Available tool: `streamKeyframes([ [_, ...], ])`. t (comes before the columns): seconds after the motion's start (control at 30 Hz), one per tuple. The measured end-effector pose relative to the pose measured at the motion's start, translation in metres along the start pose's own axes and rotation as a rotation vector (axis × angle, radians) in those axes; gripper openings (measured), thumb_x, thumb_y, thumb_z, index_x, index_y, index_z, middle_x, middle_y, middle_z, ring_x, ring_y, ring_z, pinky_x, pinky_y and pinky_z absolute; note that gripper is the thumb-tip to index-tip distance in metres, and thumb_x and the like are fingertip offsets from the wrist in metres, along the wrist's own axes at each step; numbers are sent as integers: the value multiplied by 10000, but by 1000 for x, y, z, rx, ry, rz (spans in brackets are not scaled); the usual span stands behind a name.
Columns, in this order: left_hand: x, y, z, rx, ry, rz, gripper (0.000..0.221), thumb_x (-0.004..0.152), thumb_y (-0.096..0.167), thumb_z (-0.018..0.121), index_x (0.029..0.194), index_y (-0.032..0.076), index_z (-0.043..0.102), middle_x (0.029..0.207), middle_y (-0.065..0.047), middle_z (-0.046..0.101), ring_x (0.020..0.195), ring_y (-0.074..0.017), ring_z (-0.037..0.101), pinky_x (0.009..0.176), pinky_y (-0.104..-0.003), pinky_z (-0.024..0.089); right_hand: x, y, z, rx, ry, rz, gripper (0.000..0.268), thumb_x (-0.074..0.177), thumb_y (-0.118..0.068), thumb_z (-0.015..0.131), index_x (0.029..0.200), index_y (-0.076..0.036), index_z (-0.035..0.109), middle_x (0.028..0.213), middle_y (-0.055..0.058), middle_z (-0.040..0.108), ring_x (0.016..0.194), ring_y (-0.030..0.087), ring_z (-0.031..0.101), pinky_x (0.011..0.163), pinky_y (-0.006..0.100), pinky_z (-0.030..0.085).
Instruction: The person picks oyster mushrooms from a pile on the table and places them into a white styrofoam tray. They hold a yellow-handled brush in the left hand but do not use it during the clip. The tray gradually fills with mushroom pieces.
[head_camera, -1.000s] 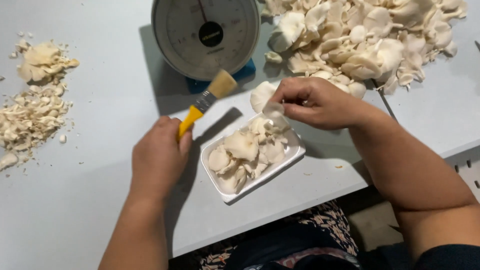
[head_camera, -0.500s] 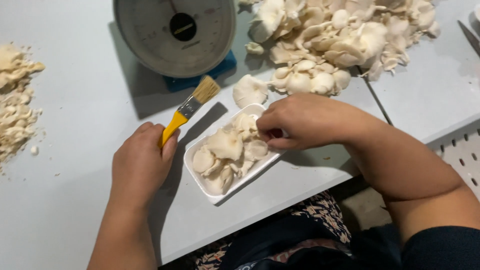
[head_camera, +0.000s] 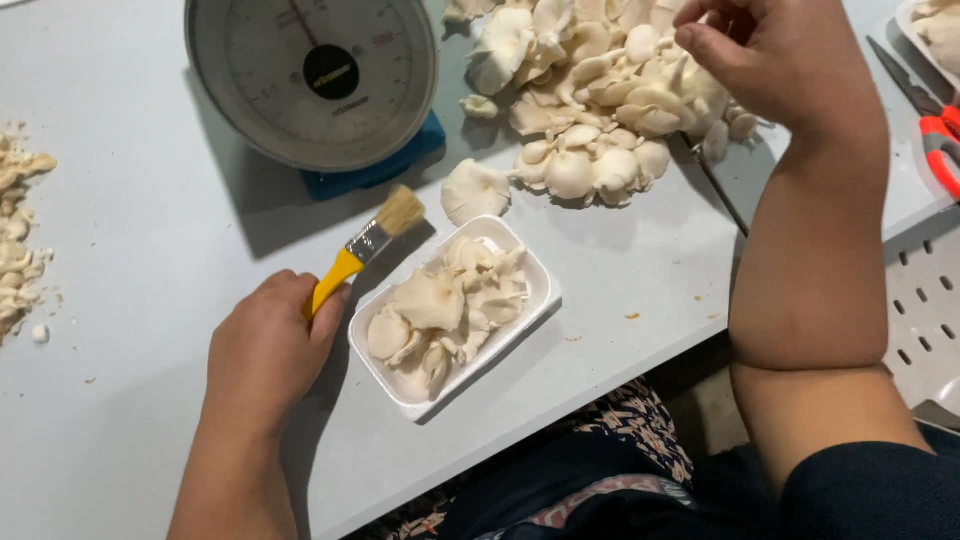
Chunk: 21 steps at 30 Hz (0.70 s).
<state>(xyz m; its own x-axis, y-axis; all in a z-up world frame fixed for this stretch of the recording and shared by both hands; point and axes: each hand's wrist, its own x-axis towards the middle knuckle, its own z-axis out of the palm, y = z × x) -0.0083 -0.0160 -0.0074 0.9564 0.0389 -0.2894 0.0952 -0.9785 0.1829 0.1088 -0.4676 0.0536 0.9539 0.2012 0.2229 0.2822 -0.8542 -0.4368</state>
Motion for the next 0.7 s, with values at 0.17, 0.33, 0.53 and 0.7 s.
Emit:
streamKeyframes([
  [0.17, 0, 6, -3, 30, -121, -45, 502, 1055, 534, 466, 795, 119, 574, 839, -21, 590, 739, -255, 582, 615, -415, 434, 0, 10, -2, -15, -39, 80, 238, 1069, -57, 606, 1224, -132, 770, 931, 28, 626, 726, 175, 489, 708, 352, 394],
  [0.33, 1, 3, 0, 32, -103, -17, 523, 1057, 533, 468, 764, 108, 548, 828, -25, 580, 728, -261, 567, 601, -421, 413, 13, -65, 4, 126, -122, 364, 187, 1100, -146, 580, 1238, -79, 687, 1262, 166, 685, 838, 263, 736, 650, 352, 578],
  [0.53, 0, 6, -4, 38, -124, -28, 498, 1061, 528, 456, 799, 127, 590, 845, -14, 607, 747, -246, 582, 613, -410, 430, 29, -30, 31, -182, -167, 141, 206, 1024, -90, 652, 1194, -104, 769, 1159, 150, 608, 1054, 313, 588, 855, 450, 487],
  [0.7, -1, 7, -4, 27, -120, -18, 494, 1060, 525, 459, 798, 123, 578, 840, -20, 600, 742, -254, 582, 619, -417, 429, 31, -24, 37, -322, -198, 70, 378, 951, -88, 698, 1322, -144, 746, 1158, 155, 584, 1174, 370, 514, 918, 474, 444],
])
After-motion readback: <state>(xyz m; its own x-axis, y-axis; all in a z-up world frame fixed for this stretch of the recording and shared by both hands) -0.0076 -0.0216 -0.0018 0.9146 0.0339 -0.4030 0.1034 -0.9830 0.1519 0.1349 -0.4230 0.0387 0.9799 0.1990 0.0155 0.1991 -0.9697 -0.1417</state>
